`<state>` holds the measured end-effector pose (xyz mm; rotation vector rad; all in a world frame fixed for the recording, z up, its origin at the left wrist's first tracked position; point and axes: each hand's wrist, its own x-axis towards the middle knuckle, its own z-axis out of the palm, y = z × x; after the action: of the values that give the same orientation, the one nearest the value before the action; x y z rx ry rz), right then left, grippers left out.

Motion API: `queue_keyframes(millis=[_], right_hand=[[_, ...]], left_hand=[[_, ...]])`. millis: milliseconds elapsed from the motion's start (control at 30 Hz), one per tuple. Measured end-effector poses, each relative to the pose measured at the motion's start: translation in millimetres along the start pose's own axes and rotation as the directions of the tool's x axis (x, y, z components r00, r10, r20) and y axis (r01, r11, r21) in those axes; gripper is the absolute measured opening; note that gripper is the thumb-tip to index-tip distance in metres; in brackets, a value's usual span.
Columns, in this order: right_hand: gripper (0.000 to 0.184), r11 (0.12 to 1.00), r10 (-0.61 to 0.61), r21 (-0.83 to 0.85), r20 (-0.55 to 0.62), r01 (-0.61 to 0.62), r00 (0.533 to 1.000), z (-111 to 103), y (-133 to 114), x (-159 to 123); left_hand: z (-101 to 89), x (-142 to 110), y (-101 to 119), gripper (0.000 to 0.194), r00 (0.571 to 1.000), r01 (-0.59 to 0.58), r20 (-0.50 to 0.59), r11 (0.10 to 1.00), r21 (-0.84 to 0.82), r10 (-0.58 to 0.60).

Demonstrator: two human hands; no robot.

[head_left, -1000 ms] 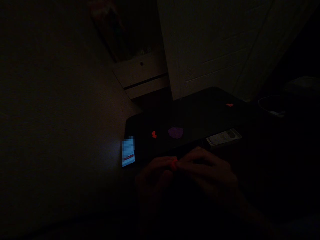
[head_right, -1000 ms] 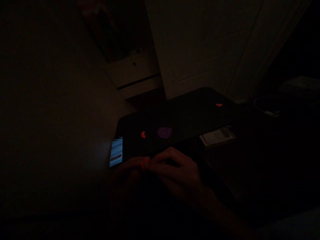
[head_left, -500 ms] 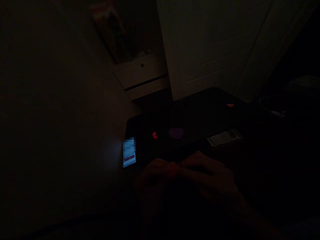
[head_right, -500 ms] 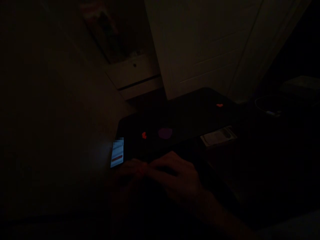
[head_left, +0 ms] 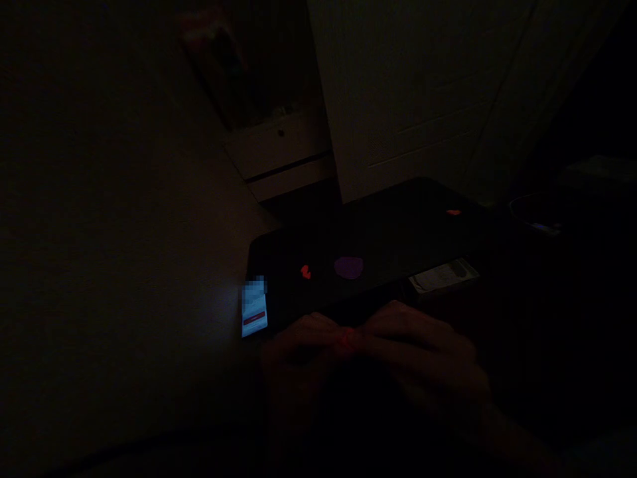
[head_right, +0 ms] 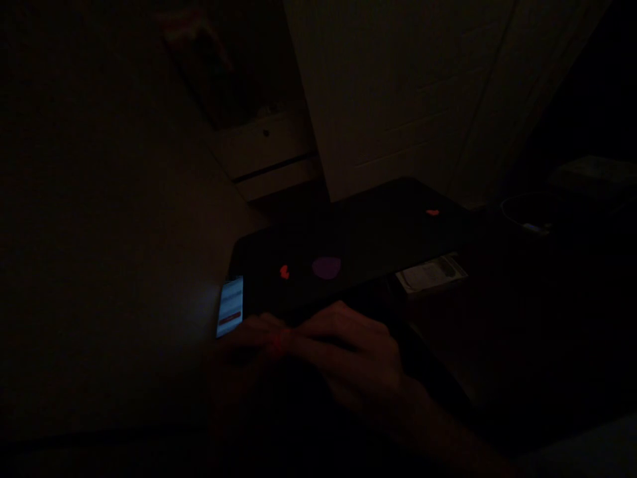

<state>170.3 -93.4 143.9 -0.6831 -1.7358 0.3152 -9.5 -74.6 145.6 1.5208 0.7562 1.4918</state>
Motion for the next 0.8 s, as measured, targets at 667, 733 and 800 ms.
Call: queue_keyframes(millis=[667,733,800], right_hand=[[0.043,0.997,-0.040,-0.060,0.108,0.046,0.993,-2,16,-8],[0.042,0.998,-0.038,-0.044,0.120,0.043,0.992,-2,19,-7],[0.038,0.999,-0.013,-0.032,0.121,0.017,0.993,0,23,-6]], left_hand=[[-3.3,-5,-7,0.009,1.000,-0.009,-0.013,0.997,0.078,0.010],[-3.0,-5,-11,0.005,0.999,0.038,-0.033,0.996,0.075,-0.036],[-0.4,-6,-18,0.005,0.988,0.121,-0.109,0.989,0.086,-0.112]])
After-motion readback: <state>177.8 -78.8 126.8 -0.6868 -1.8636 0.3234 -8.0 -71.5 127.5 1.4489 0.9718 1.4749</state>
